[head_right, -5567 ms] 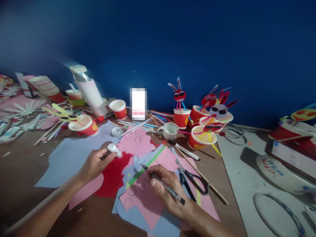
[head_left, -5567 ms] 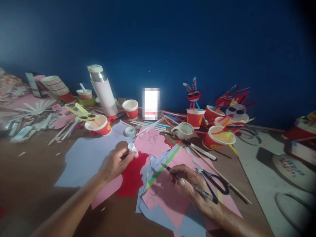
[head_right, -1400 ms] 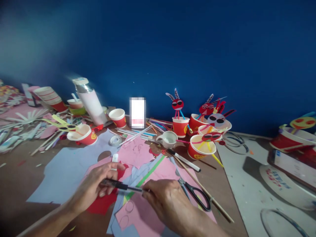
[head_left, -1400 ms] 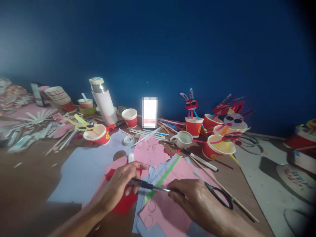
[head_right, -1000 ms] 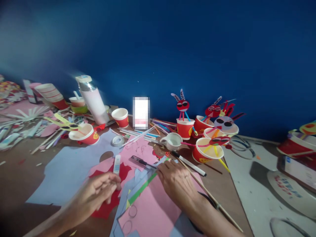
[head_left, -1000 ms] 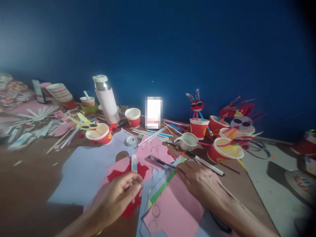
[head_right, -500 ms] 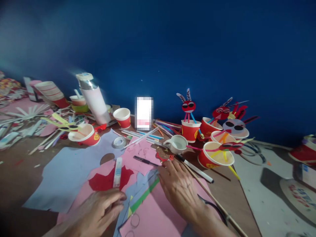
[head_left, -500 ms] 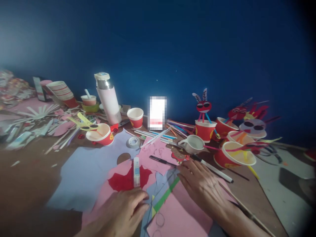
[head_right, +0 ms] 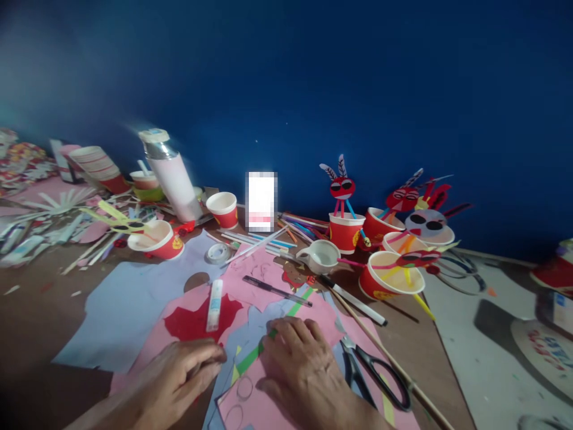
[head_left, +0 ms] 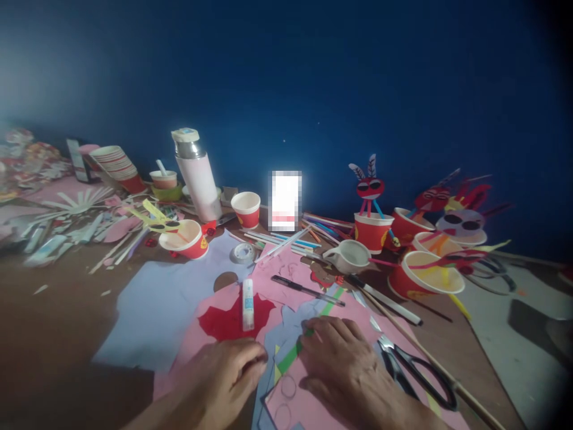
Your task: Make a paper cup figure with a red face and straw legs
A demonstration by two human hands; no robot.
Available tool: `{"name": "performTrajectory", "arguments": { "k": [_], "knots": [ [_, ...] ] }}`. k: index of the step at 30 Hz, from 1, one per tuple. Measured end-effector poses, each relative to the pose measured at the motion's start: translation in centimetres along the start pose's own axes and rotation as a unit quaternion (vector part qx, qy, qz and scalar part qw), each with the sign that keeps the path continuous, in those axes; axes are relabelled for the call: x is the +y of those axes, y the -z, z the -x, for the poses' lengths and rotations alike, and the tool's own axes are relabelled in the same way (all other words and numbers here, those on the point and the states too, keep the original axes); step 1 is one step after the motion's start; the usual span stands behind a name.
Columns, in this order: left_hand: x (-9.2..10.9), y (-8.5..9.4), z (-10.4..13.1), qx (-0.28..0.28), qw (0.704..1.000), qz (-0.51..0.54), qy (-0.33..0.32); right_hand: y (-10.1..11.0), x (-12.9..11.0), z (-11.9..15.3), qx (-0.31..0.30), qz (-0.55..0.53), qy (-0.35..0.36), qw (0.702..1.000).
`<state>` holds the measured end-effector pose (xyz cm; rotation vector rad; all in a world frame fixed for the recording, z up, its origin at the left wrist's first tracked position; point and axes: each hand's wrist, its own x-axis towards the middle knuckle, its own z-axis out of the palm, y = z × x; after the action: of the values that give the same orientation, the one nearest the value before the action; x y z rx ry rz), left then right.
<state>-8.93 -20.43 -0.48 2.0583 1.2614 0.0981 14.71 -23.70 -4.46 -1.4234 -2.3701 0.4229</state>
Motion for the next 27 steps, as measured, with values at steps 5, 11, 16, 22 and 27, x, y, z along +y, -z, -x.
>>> {"name": "performTrajectory", "arguments": {
  "k": [5, 11, 16, 22, 27],
  "knots": [
    [1.1, 1.1, 0.0, -0.046, 0.999, -0.001, 0.012, 0.1, -0.2, -0.7, -0.002, 0.010, 0.022, 1.000],
    [0.5, 0.3, 0.1, -0.032, 0.998, -0.005, 0.046, 0.8, -0.2, -2.7, -0.041, 0.017, 0.048, 0.998],
    [-0.2, 0.0, 0.6, -0.023, 0.998, 0.015, 0.054, 1.6, -0.3, -3.4, -0.080, 0.024, 0.047, 0.995],
    [-0.2, -0.2, 0.8, -0.009, 0.997, 0.042, 0.062, 2.3, -0.5, -4.0, -0.119, 0.022, 0.049, 0.991],
    [-0.2, -0.5, 0.6, -0.005, 0.997, 0.044, 0.064, 2.4, -0.4, -4.4, -0.120, 0.009, 0.053, 0.991]
  ]
}}
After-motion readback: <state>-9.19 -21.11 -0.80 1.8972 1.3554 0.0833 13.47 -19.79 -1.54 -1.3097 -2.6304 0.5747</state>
